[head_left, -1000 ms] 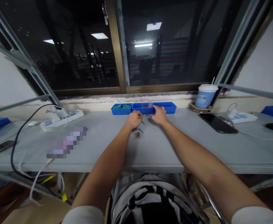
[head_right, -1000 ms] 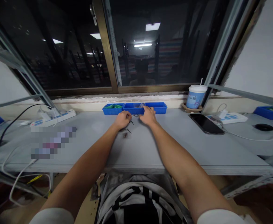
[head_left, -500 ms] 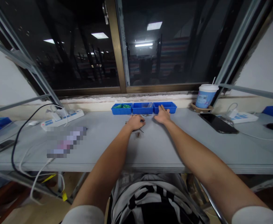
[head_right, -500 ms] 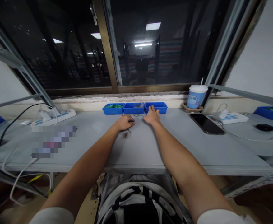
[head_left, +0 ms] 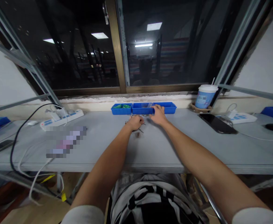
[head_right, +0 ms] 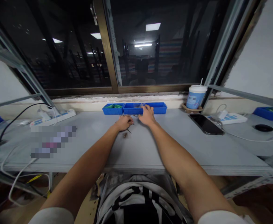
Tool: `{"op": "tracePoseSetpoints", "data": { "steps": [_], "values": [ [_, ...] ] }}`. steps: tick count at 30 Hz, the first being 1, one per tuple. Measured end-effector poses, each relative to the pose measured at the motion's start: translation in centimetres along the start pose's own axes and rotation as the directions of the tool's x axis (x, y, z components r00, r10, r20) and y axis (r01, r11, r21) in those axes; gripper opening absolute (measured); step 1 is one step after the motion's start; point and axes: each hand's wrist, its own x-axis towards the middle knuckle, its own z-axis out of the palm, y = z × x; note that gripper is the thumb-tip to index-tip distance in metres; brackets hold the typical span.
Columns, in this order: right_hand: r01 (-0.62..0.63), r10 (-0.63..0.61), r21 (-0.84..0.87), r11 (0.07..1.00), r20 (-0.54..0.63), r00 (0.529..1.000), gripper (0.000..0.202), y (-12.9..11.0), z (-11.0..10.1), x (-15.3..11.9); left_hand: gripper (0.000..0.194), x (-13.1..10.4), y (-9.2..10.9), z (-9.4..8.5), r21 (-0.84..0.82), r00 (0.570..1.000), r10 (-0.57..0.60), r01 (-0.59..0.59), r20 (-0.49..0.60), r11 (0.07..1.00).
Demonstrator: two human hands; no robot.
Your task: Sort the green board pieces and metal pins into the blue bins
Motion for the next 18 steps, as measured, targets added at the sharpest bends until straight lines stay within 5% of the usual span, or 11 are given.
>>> {"op": "tracePoseSetpoints", "data": {
  "steps": [4,8,18],
  "values": [
    [0.216,-0.232,0.098,0.972,0.211,0.949,0.019,-0.82,0.14,-0.21,0.018,0.06,-0.11,0.3,-0.015,1.0,-0.019,0.019,-0.003,1.0],
    [0.269,-0.321,0.181,0.946,0.4,0.859,0.011,-1.06,0.6,-0.48,0.021,0.09,-0.18,0.44,0.031,1.0,-0.011,0.011,0.002,0.999],
    [0.169,-0.241,0.23,0.958,0.336,0.911,0.013,-1.11,0.2,-0.49,0.027,-0.2,0.58,-0.22,-0.047,0.993,-0.019,0.014,-0.113,0.999]
  ]
}}
